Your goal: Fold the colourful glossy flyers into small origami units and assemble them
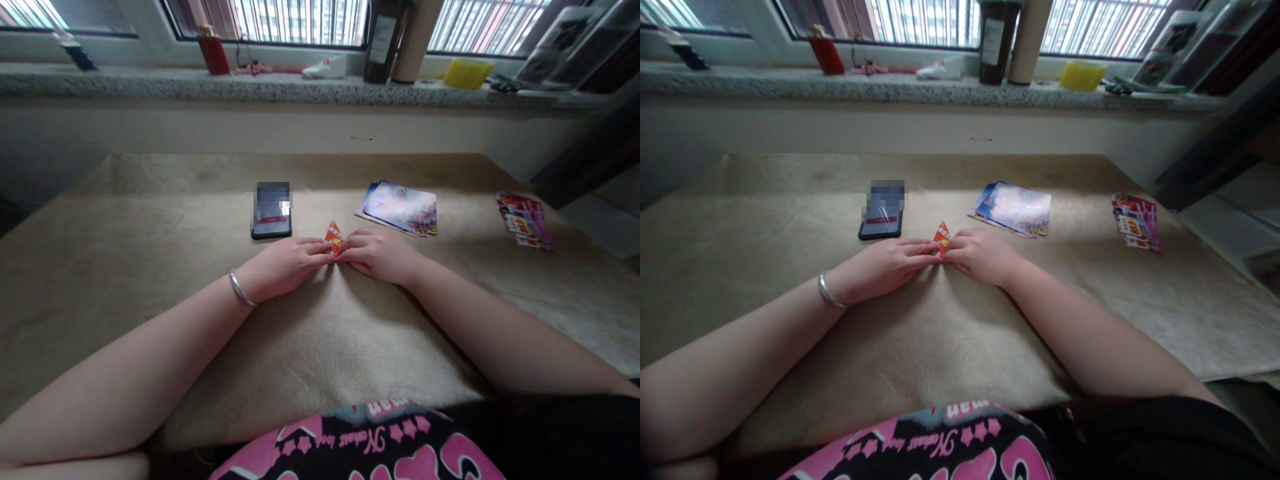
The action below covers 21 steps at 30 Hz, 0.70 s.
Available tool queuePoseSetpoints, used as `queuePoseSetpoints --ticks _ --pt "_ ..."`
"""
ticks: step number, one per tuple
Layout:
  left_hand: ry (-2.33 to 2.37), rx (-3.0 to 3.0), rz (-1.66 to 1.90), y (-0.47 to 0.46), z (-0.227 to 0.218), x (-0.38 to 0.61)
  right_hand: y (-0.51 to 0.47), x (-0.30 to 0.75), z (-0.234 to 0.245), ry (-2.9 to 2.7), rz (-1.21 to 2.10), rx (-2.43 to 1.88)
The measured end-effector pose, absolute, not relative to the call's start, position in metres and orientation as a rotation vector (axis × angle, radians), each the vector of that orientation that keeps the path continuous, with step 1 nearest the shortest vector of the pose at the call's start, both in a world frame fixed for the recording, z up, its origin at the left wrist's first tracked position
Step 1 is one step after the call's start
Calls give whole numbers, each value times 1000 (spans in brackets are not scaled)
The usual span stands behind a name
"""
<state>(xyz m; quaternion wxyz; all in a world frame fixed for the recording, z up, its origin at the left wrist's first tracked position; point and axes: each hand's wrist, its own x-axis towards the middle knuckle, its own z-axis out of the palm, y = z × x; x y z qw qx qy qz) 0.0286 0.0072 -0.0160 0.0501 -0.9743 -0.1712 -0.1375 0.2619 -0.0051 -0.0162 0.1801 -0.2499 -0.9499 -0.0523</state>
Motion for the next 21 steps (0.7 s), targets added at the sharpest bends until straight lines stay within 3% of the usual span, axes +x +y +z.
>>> queuePoseSetpoints --ticks 15,21 --pt "-650 -3200 -320 5 -9 27 -5 266 -18 -2605 129 -837" --pt "-622 -3064 -269 -1 -7 33 -5 263 -14 -2656 6 -800"
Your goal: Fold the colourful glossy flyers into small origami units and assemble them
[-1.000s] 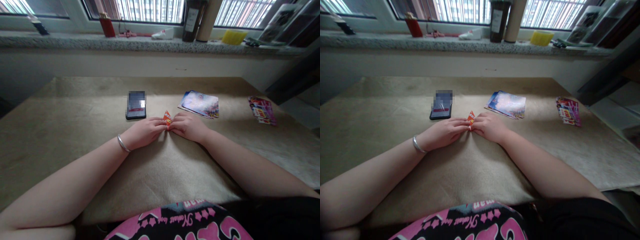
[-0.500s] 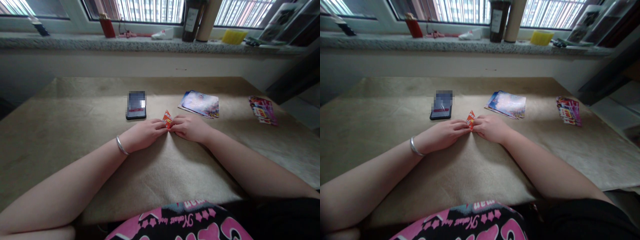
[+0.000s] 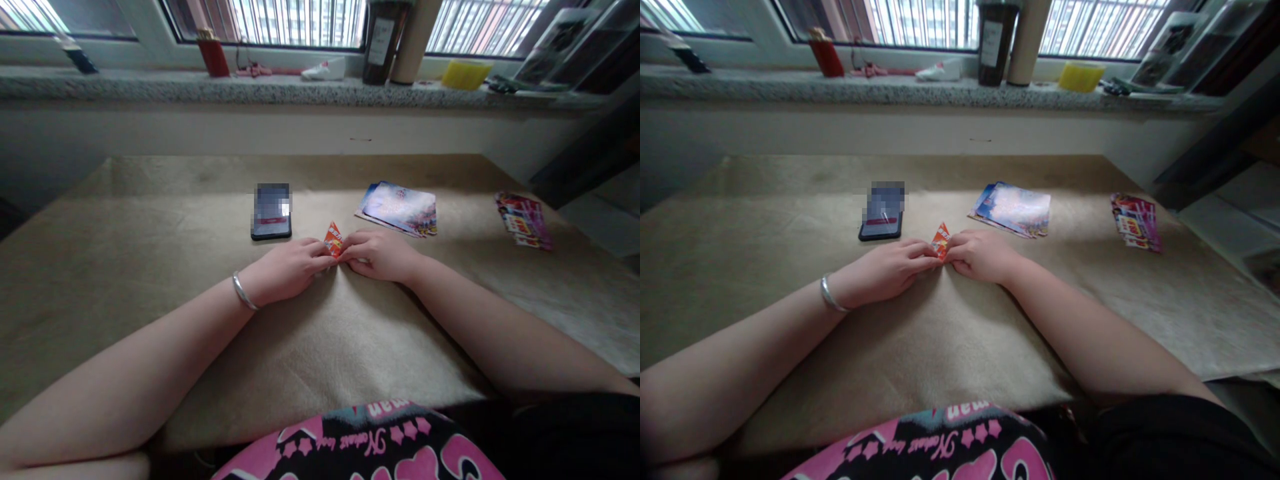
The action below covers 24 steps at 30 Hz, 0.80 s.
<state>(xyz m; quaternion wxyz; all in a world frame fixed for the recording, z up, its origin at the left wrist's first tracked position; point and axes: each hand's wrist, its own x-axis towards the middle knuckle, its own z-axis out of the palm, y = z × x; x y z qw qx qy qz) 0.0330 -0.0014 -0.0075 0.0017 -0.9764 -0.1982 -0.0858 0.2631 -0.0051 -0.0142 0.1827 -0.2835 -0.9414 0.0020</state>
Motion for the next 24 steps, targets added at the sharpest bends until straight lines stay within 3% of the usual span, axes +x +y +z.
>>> queuePoseSetpoints --ticks 5,24 --pt "-564 -3087 -226 2 -4 33 -8 262 -10 -2724 -115 -827" --pt "-602 -3076 -271 1 -9 30 -11 263 -10 -2640 -37 -1040"
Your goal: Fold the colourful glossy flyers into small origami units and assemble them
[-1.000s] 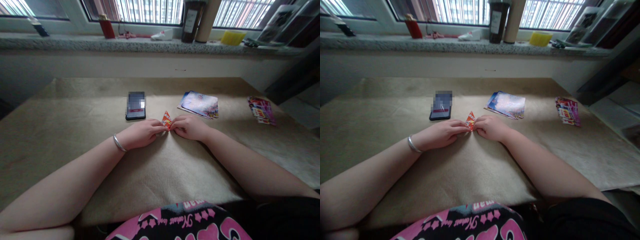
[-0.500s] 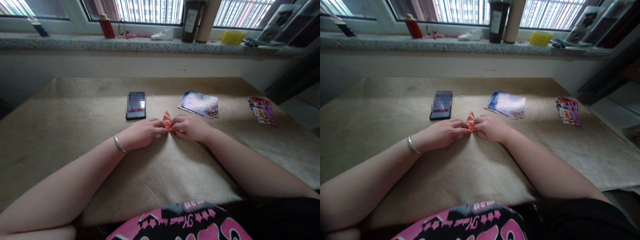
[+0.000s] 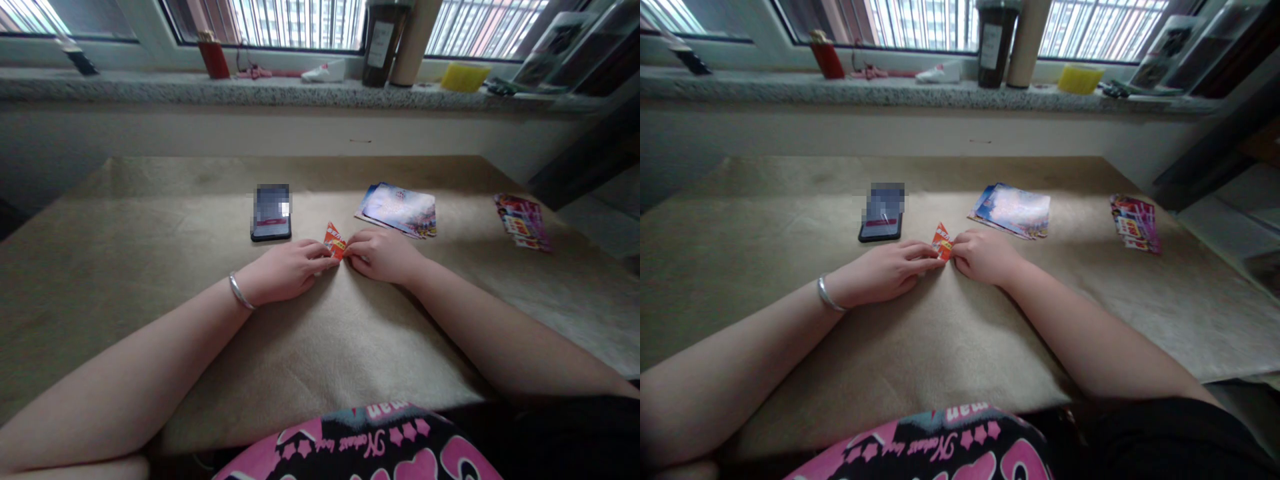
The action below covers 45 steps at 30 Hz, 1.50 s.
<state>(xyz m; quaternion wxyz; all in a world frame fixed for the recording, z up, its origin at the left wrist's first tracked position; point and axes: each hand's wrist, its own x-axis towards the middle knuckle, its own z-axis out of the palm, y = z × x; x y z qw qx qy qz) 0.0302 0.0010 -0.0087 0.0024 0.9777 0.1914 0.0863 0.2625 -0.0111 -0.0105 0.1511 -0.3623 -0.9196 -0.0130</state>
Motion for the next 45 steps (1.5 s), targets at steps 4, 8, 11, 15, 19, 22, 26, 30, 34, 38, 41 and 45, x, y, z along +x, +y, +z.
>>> queuePoseSetpoints --ticks 4,8,11,15,19,22,26,30,34,38,41,45 --pt "645 3099 292 -4 -8 34 -12 257 -14 -2613 33 -931" --pt "691 3080 284 -5 -8 35 -13 254 -18 -2629 43 -965" --pt "732 3052 239 -5 -6 35 -12 253 -21 -2648 -5 -997" --pt "742 3032 196 -6 -3 36 -8 250 -23 -2629 -19 -1071" --pt "715 3035 204 -5 0 37 -3 248 -22 -2625 -37 -1097" --pt "727 3054 182 -5 1 37 0 248 -21 -2641 -115 -1114" --pt "737 3079 152 -6 3 38 4 248 -21 -2644 -178 -1175" --pt "725 3094 155 -4 2 37 7 247 -23 -2639 -180 -1276" --pt "675 3086 227 0 -3 35 9 247 -26 -2624 -151 -1339" --pt "601 3076 279 3 -8 35 11 247 -29 -2604 -87 -1360" --pt "630 3078 232 3 -8 35 13 249 -31 -2585 -32 -1380" --pt "723 3101 158 0 -6 34 15 252 -33 -2560 -17 -1420"
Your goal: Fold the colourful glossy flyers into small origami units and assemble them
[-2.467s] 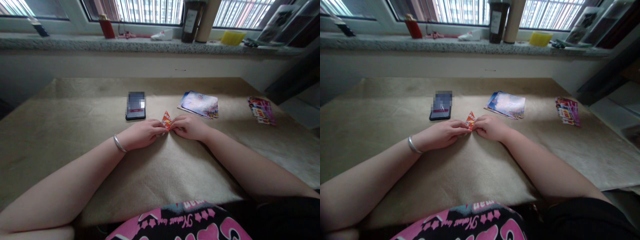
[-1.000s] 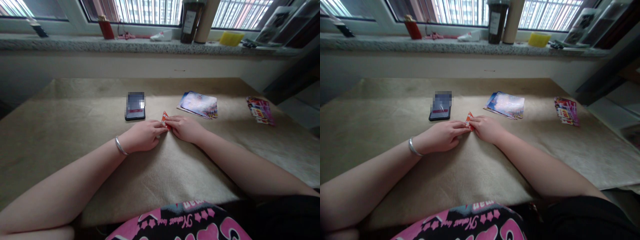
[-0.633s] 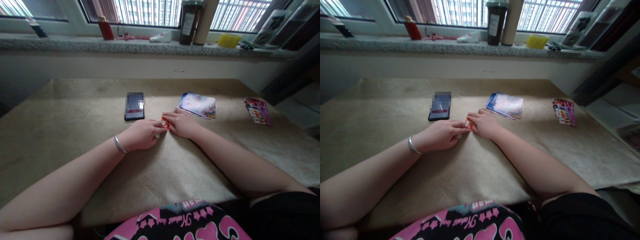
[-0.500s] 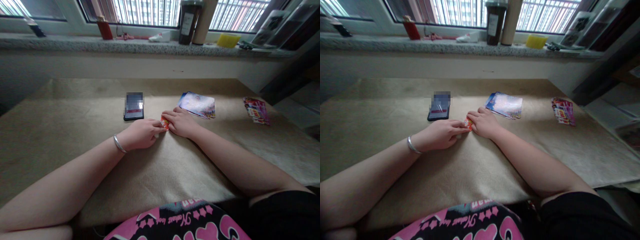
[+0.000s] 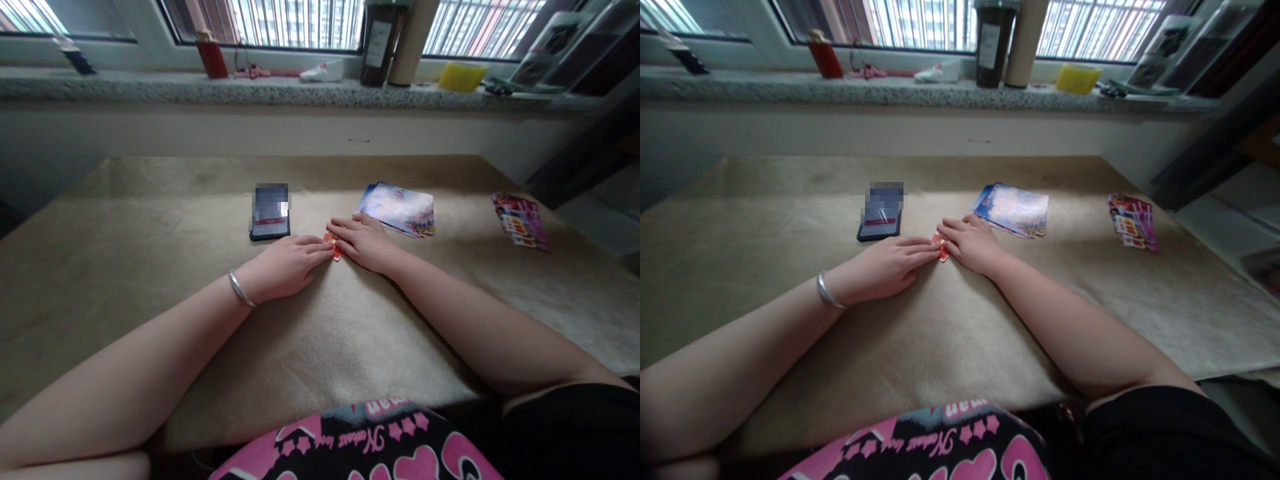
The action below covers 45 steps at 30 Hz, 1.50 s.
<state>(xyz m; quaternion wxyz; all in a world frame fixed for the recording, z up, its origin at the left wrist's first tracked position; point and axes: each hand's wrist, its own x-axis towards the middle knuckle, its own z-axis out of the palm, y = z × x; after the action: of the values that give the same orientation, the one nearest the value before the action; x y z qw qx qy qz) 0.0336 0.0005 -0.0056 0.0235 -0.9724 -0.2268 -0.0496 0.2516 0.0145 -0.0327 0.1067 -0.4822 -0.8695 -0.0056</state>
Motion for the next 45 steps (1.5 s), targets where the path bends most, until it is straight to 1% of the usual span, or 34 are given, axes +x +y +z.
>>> queuePoseSetpoints --ticks 5,14,19,27,33,40,43,45 --pt "-688 -2965 -147 1 -4 29 12 253 -32 -2543 5 -1472" --pt "-810 -2989 -87 3 -1 27 13 257 -33 -2502 71 -1512" --pt "-845 -2963 -97 0 -3 31 12 260 -33 -2469 105 -1486" --pt "-860 -3033 -171 6 -6 26 14 266 -39 -2219 252 -1347" --pt "-820 -3009 -331 7 -10 29 6 265 -31 -2303 193 -1260" --pt "-671 -3008 -399 2 -12 31 -1 261 -22 -2458 183 -1190" --pt "-718 -3003 -454 1 -13 30 1 262 -23 -2492 185 -1157" --pt "-721 -3032 -424 2 -14 30 2 262 -25 -2481 160 -1164"
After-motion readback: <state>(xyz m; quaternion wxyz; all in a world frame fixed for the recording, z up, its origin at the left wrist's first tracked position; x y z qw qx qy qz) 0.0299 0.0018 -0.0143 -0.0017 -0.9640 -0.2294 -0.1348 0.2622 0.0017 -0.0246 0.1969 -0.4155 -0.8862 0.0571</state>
